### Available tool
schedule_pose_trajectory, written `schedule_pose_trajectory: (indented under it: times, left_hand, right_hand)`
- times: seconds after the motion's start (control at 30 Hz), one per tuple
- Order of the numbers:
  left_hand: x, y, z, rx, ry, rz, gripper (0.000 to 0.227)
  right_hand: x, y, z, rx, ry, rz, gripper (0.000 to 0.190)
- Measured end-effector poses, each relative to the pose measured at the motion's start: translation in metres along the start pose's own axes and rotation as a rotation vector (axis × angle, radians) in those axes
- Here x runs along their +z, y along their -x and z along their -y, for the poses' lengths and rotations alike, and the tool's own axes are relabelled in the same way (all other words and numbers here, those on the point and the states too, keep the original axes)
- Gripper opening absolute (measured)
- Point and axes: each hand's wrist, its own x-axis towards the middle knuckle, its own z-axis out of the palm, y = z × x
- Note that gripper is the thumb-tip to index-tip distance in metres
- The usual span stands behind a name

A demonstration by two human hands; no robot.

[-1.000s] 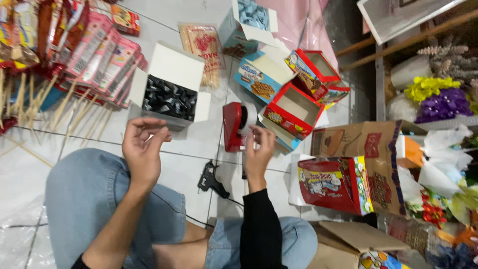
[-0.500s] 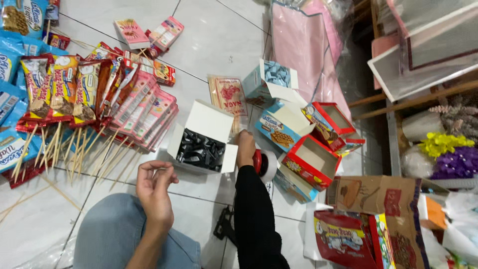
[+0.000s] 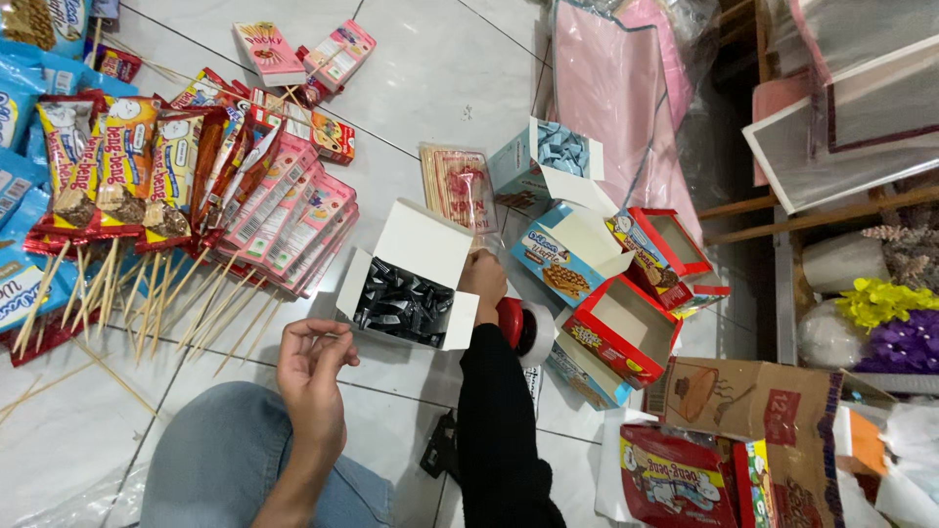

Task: The person sits on the floor and assembles lollipops by attaching wooden sticks to chocolate bars using a hot glue gun. They pick up a chocolate bar, apply glue, insert the stick, and place the finished item aside.

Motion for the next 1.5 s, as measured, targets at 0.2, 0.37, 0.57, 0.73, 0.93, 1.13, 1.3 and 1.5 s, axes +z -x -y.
schedule_pose_trajectory:
  times: [0.2,0.37,0.57,0.73,0.93,1.13,1.3,1.5]
  left_hand:
    - [0.001,0.003,0.0,0.038,-0.025,0.043,0.01]
    - [0.002,0.004,0.001,0.018,-0.038,0.09,0.014]
    - [0.01,0.017,0.002,-0.004,-0.156,0.278,0.016]
    - [0.019,0.035,0.006,-0.045,-0.175,0.404,0.021]
    - [0.021,0.049,0.006,-0.362,-0.113,0.679,0.043]
    - [0.011,0.034,-0.006,-0.26,-0.093,0.566,0.029]
    - [0.005,0.025,-0.019,-0.139,-0.107,0.404,0.026]
    - [0.006,0.019,-0.013,-0.144,-0.088,0.383,0.026]
  right_hand:
    - [-0.033,0.051,-0.016,-0.103,-0.009,0.133,0.023]
    - [-0.073,0.107,-0.027,-0.227,0.054,0.008,0.017]
    - [-0.171,0.204,-0.045,-0.077,0.068,0.074,0.027]
    - [-0.188,0.288,-0.077,-0.098,-0.178,-0.063,0.024]
    - [-0.151,0.333,-0.063,-0.27,-0.477,-0.01,0.01]
    - [-0.172,0.293,-0.017,-0.351,-0.54,0.167,0.022]
    - [-0.189,0.221,0.032,-0.878,0.042,-0.06,0.017]
    - [-0.185,0.171,0.059,-1.046,0.496,0.048,0.008]
